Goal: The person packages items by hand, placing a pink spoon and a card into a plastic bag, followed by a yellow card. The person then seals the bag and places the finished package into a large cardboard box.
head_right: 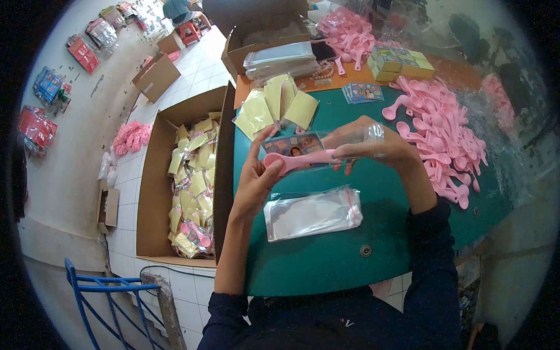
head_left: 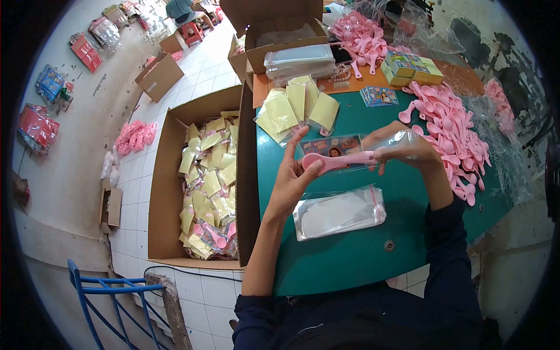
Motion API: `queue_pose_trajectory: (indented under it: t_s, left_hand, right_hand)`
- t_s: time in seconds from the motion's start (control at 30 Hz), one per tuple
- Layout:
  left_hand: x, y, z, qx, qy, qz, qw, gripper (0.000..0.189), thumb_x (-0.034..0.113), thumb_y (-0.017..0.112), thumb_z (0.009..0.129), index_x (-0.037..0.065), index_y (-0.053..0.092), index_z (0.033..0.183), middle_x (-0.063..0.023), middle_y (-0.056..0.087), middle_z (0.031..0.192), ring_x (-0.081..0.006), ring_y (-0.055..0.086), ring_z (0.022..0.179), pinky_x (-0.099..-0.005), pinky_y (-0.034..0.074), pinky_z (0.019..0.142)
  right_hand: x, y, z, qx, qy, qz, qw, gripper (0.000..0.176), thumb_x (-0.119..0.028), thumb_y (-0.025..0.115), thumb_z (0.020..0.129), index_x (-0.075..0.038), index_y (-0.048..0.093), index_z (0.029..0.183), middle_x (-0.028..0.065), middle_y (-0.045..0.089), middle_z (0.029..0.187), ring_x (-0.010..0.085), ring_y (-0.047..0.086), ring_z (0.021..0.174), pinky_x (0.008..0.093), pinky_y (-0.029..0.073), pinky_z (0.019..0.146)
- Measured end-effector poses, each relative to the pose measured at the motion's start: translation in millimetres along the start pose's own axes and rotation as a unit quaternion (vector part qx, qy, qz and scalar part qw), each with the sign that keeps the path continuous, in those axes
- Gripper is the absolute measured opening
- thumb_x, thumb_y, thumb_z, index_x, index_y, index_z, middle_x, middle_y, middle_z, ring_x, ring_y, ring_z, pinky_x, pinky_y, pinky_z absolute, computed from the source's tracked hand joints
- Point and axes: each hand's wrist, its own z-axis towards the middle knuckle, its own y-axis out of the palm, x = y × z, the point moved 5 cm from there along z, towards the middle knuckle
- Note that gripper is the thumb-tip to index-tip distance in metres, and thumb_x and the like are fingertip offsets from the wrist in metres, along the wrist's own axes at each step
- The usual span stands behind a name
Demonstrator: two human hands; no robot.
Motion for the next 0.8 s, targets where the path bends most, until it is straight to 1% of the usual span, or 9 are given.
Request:
queue_pose_trajectory:
  t_s: [0.03,0.1,0.13,0.2,0.3,0.33,0.43,0.6,0.8]
  left_hand:
    - [1.5,-2.3,-1.2,0.019,0.007,0.048,0.999,0.068,0.012,0.061,0.087,0.007,0.019,0.14,-0.0092,0.062,0.097,-0.0162,0.059,0.092,-0.0304,0.049,0.082]
    - [14.9,-9.3,-10.5,0.189,0.159,0.266,0.932,0.068,0.016,0.06,0.088,0.006,0.017,0.139,-0.0114,0.062,0.1,-0.0192,0.059,0.093,-0.0317,0.048,0.081]
    - [25.9,-7.6,-24.7,0.209,0.136,0.275,0.929,0.063,0.019,0.053,0.092,0.005,0.014,0.14,-0.0156,0.058,0.108,-0.0225,0.06,0.093,-0.0326,0.049,0.079]
    - [2.7,-0.1,-53.6,0.097,-0.043,0.147,0.983,0.06,0.019,0.046,0.095,0.006,0.009,0.14,-0.0183,0.056,0.111,-0.0244,0.061,0.095,-0.0332,0.05,0.078]
    - [-17.6,37.7,-108.9,-0.053,-0.233,-0.042,0.97,0.055,0.027,0.031,0.099,0.012,-0.002,0.141,-0.0225,0.056,0.108,-0.0282,0.061,0.096,-0.0374,0.053,0.079]
    - [-24.9,39.6,-121.5,-0.035,-0.264,-0.069,0.961,0.057,0.021,0.031,0.099,0.013,-0.006,0.141,-0.022,0.058,0.105,-0.0292,0.061,0.099,-0.0363,0.053,0.079]
    - [-32.6,37.2,-133.9,-0.03,-0.234,-0.003,0.972,0.059,0.012,0.031,0.098,0.011,-0.009,0.14,-0.0211,0.061,0.103,-0.0267,0.063,0.095,-0.0348,0.053,0.081]
    - [-33.6,37.5,-148.5,-0.032,-0.258,-0.043,0.965,0.06,0.008,0.032,0.097,0.012,-0.008,0.142,-0.023,0.06,0.105,-0.0257,0.062,0.099,-0.0349,0.052,0.082]
    - [-33.9,36.3,-164.5,-0.009,-0.263,-0.035,0.964,0.059,0.008,0.035,0.096,0.011,0.0,0.144,-0.0204,0.062,0.098,-0.0209,0.063,0.092,-0.0345,0.051,0.084]
  right_hand:
    - [-3.1,2.0,-4.7,0.011,0.0,-0.032,0.999,0.035,-0.015,0.069,0.078,0.005,0.062,0.105,0.014,0.064,0.092,0.0186,0.064,0.077,0.0276,0.054,0.06]
    - [-12.8,11.6,-15.6,0.115,-0.048,-0.151,0.981,0.03,-0.016,0.068,0.079,0.003,0.064,0.101,0.0143,0.065,0.09,0.0186,0.064,0.074,0.0267,0.053,0.06]
    - [-14.1,19.8,-21.3,0.166,-0.074,-0.209,0.961,0.027,-0.017,0.068,0.08,0.002,0.066,0.1,0.0145,0.065,0.089,0.0186,0.064,0.073,0.0262,0.053,0.06]
    - [-4.4,47.4,-35.9,0.168,-0.112,-0.303,0.932,0.031,-0.019,0.067,0.08,-0.001,0.063,0.105,0.0157,0.063,0.095,0.0219,0.064,0.077,0.0279,0.052,0.065]
    - [16.4,95.9,-57.0,0.071,-0.095,-0.374,0.92,0.037,-0.02,0.068,0.078,-0.004,0.059,0.111,0.0169,0.058,0.104,0.0279,0.06,0.087,0.0329,0.05,0.073]
    - [22.8,108.0,-60.5,0.022,-0.079,-0.386,0.919,0.04,-0.019,0.068,0.077,-0.005,0.057,0.112,0.0172,0.056,0.107,0.03,0.059,0.092,0.035,0.049,0.076]
    - [24.2,117.9,-69.1,0.017,-0.079,-0.44,0.894,0.047,-0.017,0.069,0.075,-0.007,0.052,0.117,0.0154,0.052,0.111,0.0318,0.052,0.1,0.039,0.044,0.082]
    - [37.3,141.7,-70.4,-0.036,-0.103,-0.424,0.899,0.026,-0.013,0.068,0.073,-0.005,0.051,0.091,0.0123,0.048,0.096,0.028,0.05,0.089,0.0383,0.041,0.075]
    - [44.1,160.1,-66.8,-0.06,-0.117,-0.404,0.905,0.023,-0.014,0.066,0.074,-0.005,0.05,0.087,0.0098,0.046,0.088,0.0263,0.049,0.087,0.0367,0.039,0.072]
